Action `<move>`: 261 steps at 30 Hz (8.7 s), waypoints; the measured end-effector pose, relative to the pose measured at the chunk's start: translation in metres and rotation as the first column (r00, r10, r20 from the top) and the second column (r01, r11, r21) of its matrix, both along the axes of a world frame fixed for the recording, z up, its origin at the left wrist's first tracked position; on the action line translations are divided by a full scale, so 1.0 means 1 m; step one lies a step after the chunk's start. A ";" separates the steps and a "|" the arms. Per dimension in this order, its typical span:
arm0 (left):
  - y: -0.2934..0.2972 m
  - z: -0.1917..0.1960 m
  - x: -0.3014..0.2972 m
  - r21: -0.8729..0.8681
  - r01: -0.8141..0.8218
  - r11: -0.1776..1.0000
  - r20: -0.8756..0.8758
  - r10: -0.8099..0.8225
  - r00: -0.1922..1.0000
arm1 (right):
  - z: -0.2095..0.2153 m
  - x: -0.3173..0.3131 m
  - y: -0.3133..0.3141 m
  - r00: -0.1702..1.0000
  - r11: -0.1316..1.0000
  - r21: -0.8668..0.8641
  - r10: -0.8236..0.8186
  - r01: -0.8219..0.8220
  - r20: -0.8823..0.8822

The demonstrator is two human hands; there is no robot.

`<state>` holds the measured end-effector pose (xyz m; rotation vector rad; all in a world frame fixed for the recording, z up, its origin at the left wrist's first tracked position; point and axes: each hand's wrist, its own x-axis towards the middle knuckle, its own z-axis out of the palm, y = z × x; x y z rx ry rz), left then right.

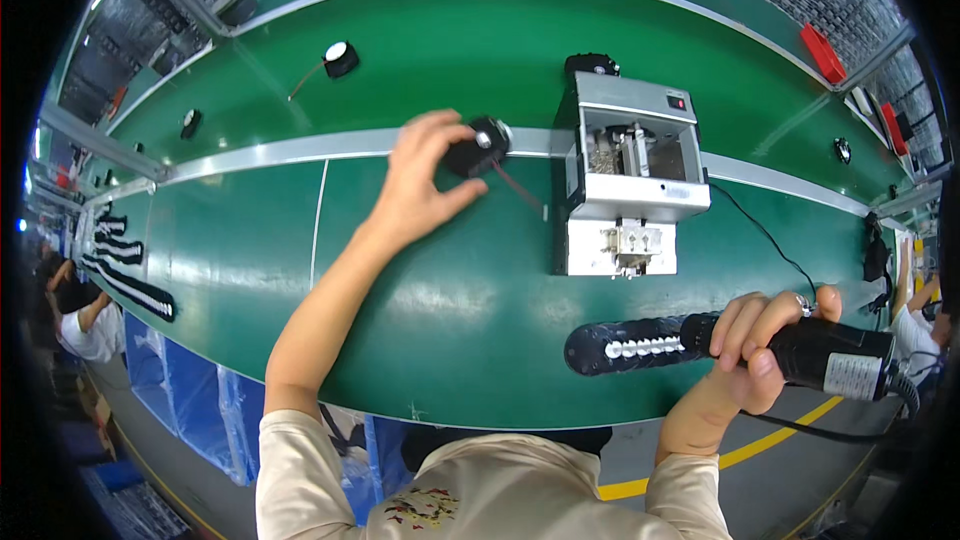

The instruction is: Assemble small electronic components using an electric screwdriver at a factory workbench.

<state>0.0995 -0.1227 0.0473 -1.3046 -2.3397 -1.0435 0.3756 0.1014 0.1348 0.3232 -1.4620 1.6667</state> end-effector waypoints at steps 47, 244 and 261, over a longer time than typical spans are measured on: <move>-0.058 0.007 0.115 -0.197 0.380 0.904 0.288 -0.317 0.904 | -0.006 0.005 0.006 0.982 0.994 -0.101 -0.026 0.046 0.185; -0.005 -0.035 -0.151 -0.062 -0.532 0.845 0.076 0.535 0.841 | -0.014 -0.002 -0.011 0.994 0.999 -0.026 -0.040 0.043 0.098; -0.066 0.010 0.061 -0.111 0.004 0.994 0.368 0.038 0.929 | -0.012 0.006 -0.018 0.994 0.997 -0.073 0.003 0.006 0.113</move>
